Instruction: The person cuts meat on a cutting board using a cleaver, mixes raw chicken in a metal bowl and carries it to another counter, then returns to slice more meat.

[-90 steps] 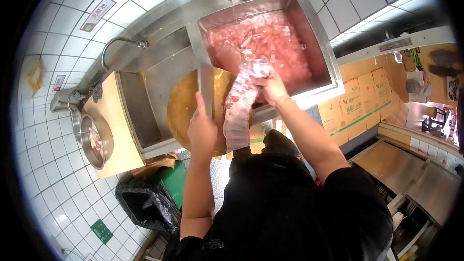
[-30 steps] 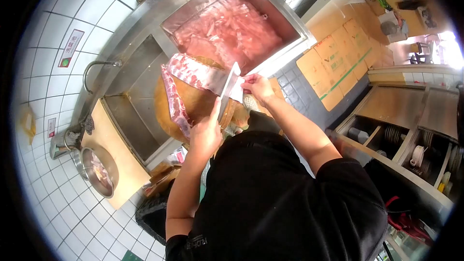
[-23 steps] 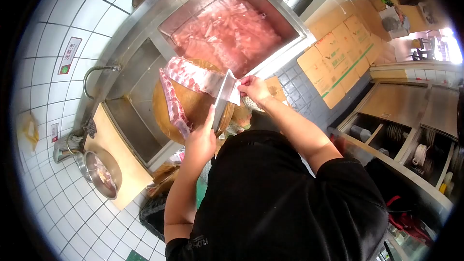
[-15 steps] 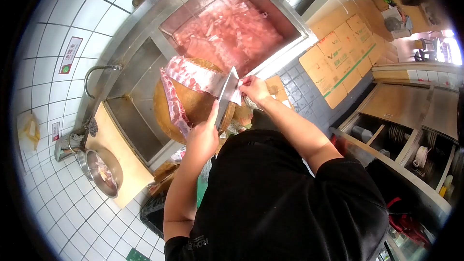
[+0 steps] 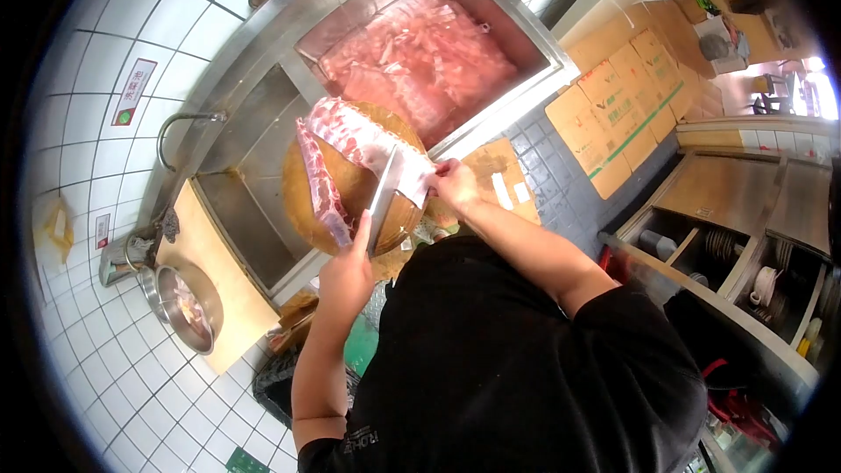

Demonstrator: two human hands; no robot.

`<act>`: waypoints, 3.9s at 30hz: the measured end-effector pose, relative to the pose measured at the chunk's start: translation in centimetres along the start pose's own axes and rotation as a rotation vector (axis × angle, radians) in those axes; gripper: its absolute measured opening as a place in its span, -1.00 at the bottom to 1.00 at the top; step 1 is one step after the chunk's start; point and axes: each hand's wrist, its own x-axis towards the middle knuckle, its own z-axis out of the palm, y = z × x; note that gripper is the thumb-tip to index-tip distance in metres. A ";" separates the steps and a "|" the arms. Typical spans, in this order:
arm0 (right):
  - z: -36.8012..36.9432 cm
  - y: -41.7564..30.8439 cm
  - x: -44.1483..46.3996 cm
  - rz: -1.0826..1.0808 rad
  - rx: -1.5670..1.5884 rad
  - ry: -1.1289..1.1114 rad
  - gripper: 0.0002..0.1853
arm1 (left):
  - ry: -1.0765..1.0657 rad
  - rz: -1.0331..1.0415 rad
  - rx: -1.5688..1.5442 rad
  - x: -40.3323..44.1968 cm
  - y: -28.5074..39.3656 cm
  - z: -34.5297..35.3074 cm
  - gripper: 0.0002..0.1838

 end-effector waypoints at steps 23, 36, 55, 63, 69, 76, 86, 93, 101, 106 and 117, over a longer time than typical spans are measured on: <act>0.2 0.0 -1.2 0.116 0.338 0.017 -0.65 | 0.046 0.311 0.159 7.8 1.5 4.1 -0.05; -0.7 -1.4 -0.3 0.230 0.392 -0.063 -0.83 | 0.041 0.262 0.222 3.8 -0.7 5.7 -0.06; -4.4 -5.1 0.5 -0.019 -0.350 -0.122 -0.59 | 0.096 0.298 0.204 1.6 -3.5 1.3 -0.24; -2.4 -3.5 0.8 -0.007 -0.246 -0.086 -0.61 | -0.030 0.288 0.230 5.7 -3.0 1.2 -0.09; -0.6 -1.9 0.9 -0.046 -0.086 0.019 -0.57 | 0.046 0.343 0.177 10.1 -0.9 3.8 -0.07; -0.2 -2.0 1.3 -0.052 -0.081 -0.040 -0.61 | 0.066 0.324 0.198 8.6 -1.1 4.4 -0.08; -4.9 -2.8 5.0 0.001 0.380 0.123 -0.68 | 0.015 0.262 0.201 3.1 -5.5 4.2 -0.14; -6.1 -6.0 6.3 -0.191 -0.324 0.091 -0.63 | 0.151 0.257 0.132 -0.2 -6.6 0.8 -0.30; -0.5 -5.5 2.3 -0.075 -0.455 -0.105 -0.55 | 0.026 0.328 0.210 5.1 -6.1 -0.7 -0.25; -0.5 -5.1 2.9 -0.037 -0.419 -0.110 -0.56 | -0.008 0.321 0.219 8.3 -5.5 0.1 -0.08; 1.8 -5.4 0.2 -0.279 -0.431 0.132 -0.45 | 0.119 0.348 0.188 11.5 -3.4 3.0 -0.09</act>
